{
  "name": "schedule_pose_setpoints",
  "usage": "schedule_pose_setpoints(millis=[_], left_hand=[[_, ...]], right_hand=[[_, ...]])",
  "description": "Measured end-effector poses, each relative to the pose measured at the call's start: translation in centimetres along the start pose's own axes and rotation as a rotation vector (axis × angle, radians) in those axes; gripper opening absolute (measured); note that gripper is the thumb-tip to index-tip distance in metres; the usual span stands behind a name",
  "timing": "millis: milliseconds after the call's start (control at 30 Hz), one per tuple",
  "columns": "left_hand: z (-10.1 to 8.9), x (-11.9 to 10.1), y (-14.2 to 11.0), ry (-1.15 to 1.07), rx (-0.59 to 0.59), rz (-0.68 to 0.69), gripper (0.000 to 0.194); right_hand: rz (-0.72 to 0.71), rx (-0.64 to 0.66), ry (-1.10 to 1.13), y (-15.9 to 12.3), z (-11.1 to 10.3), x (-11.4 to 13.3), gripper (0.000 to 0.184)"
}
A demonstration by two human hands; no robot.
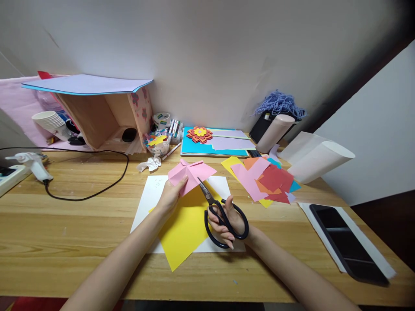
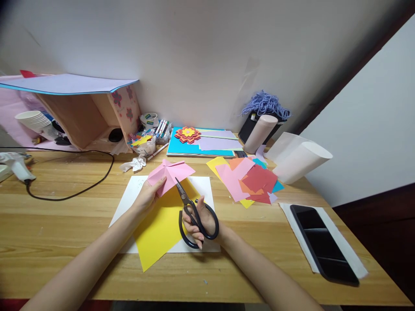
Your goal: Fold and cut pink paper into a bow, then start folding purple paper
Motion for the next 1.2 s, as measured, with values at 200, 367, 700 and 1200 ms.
schedule_pose_setpoints(millis=[200, 367, 700, 1200], left_hand=[[0.1, 0.1, -0.1, -0.003, -0.002, -0.02, 0.046], [0.2, 0.2, -0.1, -0.012, -0.008, -0.029, 0.047], [0.2, 0.1, -0.2, -0.028, -0.015, -0.036, 0.043], [0.6, 0.4, -0.6, -0.065, 0.004, -0.057, 0.041]], right_hand=[[-0.007, -0.121, -0.012, -0.4, 1.2, 0.4, 0.076], [-0.001, -0.068, -0.004, -0.2, 0.6, 0.2, 0.074], [-0.034, 0.041, 0.024, 0.0, 0.2, 0.0, 0.073], [-0.031, 0.089, 0.061, 0.3, -0.2, 0.0, 0.069]])
Point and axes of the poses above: each hand's wrist, its own y-axis towards the middle knuckle, its own z-axis out of the palm, x = y × z, the point moved 1 cm from there along y, towards the middle knuckle, and after that the axes turned 15 degrees about z, right-handed, at the moved point
